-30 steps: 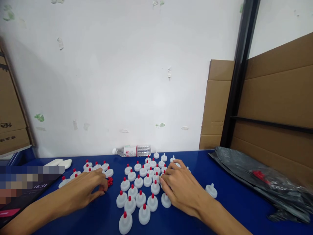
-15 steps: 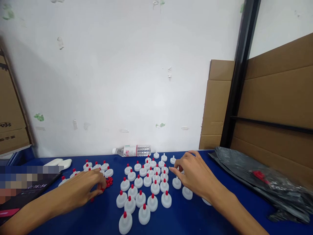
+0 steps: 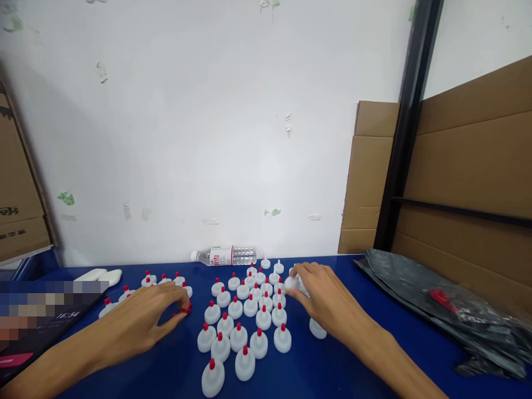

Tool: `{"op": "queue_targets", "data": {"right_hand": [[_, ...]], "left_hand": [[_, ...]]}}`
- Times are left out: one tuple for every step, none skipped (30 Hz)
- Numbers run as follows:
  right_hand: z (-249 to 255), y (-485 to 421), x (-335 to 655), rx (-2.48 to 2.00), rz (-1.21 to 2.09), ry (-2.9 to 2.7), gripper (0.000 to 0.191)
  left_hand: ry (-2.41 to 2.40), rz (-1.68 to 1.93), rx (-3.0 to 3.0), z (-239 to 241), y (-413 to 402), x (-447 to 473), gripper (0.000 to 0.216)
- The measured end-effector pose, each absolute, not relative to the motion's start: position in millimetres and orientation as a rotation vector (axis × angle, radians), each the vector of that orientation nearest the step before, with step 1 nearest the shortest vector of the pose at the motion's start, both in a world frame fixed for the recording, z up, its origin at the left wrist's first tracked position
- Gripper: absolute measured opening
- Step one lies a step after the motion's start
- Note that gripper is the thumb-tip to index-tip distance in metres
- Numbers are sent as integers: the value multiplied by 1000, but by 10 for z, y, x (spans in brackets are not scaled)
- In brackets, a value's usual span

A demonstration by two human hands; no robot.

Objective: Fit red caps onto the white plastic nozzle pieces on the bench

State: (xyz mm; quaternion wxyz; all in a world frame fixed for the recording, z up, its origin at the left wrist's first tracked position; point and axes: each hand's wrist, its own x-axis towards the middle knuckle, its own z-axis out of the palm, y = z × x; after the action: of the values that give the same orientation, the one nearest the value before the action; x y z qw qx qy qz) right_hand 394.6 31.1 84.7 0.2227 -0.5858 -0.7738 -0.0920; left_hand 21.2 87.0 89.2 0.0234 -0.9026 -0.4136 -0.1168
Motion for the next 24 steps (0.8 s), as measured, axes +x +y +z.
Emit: {"op": "queue_targets", "data": {"right_hand": [[875,295,3908,-1613,-246,-2086,23],[892,275,3862,-1588,-239,-2058,26],[898,250,3809,-1536,-240,-2057,27],[893,221,3748,-1457,-249,-2080,28],[878,187,3683,-1358,-269,-2111,27],[856,150,3616,-1253,-291,-2144,27],[830,112,3549,-1158,-304,-2176,28],[804,74,3485,-1078,-309,-2203,30],[779,38,3426,-1015,-307,-2223,32],[757,6,3373,-967,-302,-2238,34],[740,-20,3327,-933,-295,-2244,36],[728,-42,3288,-911,-286,-2246,36],[720,-58,3256,-897,-279,-2242,35],[717,-70,3229,-886,-274,-2236,32],[716,-78,3206,-876,-268,-2232,30],[718,-84,3186,-864,-263,-2229,29],[720,-88,3169,-843,-261,-2227,29],[722,-92,3153,-812,-261,-2228,29],[724,-95,3140,-775,-264,-2231,30],[725,-99,3128,-746,-267,-2235,30],[724,-103,3119,-718,-275,-2237,30],[723,-107,3112,-699,-287,-2235,29],[721,-111,3107,-689,-301,-2228,29],[719,-114,3104,-687,-314,-2218,29]], "left_hand": [[-1241,-401,-2807,906,853,238,16],[-1190,-458,-2833,912,834,266,17],[-1130,-531,-2872,908,811,297,17],[-1062,-618,-2919,896,785,332,17],[-992,-719,-2962,877,754,371,16],[-918,-824,-2999,854,717,414,15],[-850,-935,-3021,831,675,459,15],[-786,-1049,-3032,809,629,507,16],[-723,-1164,-3034,792,579,555,15],[-676,-1277,-3020,778,528,600,14],[-640,-1369,-3002,768,478,642,12],[-611,-1438,-2981,759,432,679,10],[-585,-1481,-2963,749,392,709,9],[-559,-1501,-2951,736,358,733,7],[-535,-1508,-2946,719,333,750,5],[-514,-1513,-2941,696,316,763,4],[-494,-1512,-2939,671,306,771,3],[-485,-1496,-2940,644,301,776,4],[-484,-1478,-2942,620,299,779,4],[-481,-1466,-2943,600,300,780,5],[-477,-1466,-2940,587,301,780,5],[-478,-1483,-2928,581,302,778,6],[-485,-1508,-2911,582,303,776,6],[-486,-1539,-2888,588,303,774,7]]}}
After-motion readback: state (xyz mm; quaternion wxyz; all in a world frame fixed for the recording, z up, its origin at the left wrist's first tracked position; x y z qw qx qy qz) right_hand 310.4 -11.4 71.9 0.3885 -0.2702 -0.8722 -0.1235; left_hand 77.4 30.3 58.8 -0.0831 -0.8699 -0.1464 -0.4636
